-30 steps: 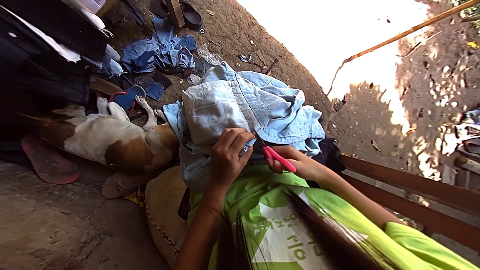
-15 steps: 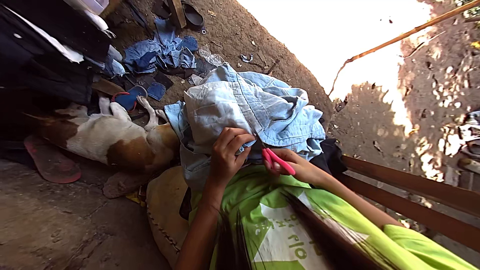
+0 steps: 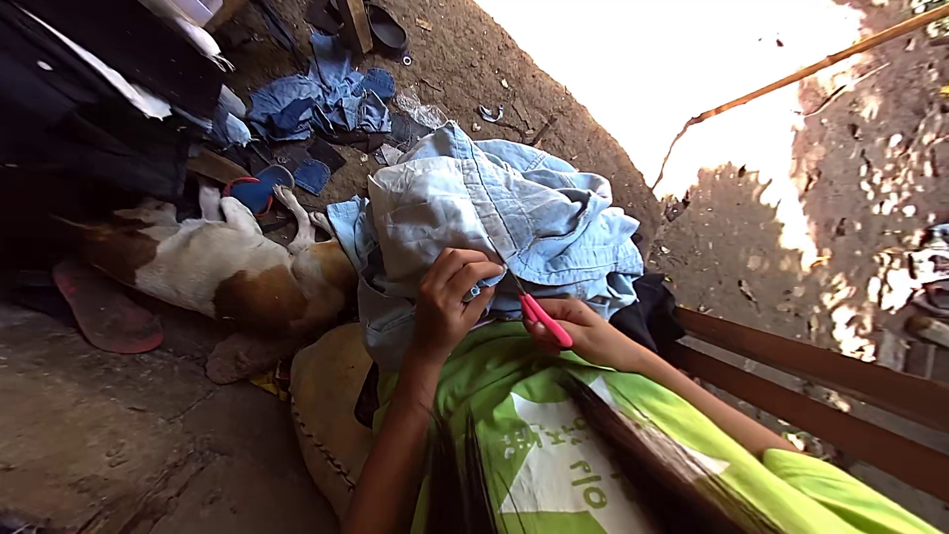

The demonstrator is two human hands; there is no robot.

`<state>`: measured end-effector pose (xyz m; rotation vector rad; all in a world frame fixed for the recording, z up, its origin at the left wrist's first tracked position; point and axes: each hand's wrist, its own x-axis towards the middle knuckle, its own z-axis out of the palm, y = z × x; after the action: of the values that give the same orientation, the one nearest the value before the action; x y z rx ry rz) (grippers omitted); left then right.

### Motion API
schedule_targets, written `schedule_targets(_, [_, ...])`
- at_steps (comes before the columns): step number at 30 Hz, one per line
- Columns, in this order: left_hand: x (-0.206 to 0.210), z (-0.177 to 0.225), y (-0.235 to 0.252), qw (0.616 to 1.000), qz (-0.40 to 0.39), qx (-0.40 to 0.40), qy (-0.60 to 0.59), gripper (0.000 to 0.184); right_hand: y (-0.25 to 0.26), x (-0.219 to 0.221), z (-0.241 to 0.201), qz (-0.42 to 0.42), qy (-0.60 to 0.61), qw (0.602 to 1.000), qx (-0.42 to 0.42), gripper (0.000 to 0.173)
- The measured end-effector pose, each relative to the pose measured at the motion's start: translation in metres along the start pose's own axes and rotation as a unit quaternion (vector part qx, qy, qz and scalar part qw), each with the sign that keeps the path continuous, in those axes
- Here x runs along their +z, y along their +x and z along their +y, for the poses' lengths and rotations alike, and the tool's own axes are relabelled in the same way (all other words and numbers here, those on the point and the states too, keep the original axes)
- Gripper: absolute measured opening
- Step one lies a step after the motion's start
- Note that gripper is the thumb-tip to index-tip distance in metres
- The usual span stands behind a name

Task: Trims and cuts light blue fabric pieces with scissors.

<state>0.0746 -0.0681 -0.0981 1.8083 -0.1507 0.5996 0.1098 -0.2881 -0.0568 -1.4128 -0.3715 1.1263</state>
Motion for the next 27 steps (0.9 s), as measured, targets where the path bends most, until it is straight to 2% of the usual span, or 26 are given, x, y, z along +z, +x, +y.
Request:
schedule_targets(2, [0.0, 0.001, -0.001, 1.0, -0.003, -0.001, 0.002, 0.009, 0.003, 0.004, -0.001, -0.003, 0.022, 1.0, 0.019, 0.025])
schedule_targets(5, [0.002, 0.005, -0.002, 1.0, -0.004, 0.002, 0.021, 0.009, 0.008, 0.004, -0.007, -0.009, 0.037, 0.999, 0.038, 0.036])
schedule_targets(7, [0.0, 0.007, 0.001, 0.999, 0.004, 0.002, 0.034, 0.008, 0.012, 0.003, -0.011, -0.005, 0.043, 0.998, 0.039, 0.038])
schedule_targets(13, [-0.003, 0.011, 0.01, 0.998, -0.005, -0.006, 0.069, 0.01, 0.008, 0.01, -0.021, 0.043, 0.072, 0.996, 0.026, 0.035])
schedule_targets(18, [-0.005, 0.017, 0.018, 0.996, -0.04, 0.001, 0.079, 0.009, 0.002, 0.014, -0.03, 0.03, 0.104, 0.993, 0.052, 0.027])
schedule_targets(23, [-0.007, 0.018, 0.021, 0.994, -0.075, -0.002, 0.074, 0.009, 0.009, 0.011, -0.037, 0.024, 0.118, 0.988, 0.099, 0.039])
schedule_targets(27, [-0.009, 0.013, 0.027, 0.993, -0.081, -0.01, 0.08, 0.01, 0.013, 0.009, -0.042, 0.053, 0.114, 0.988, 0.092, 0.034])
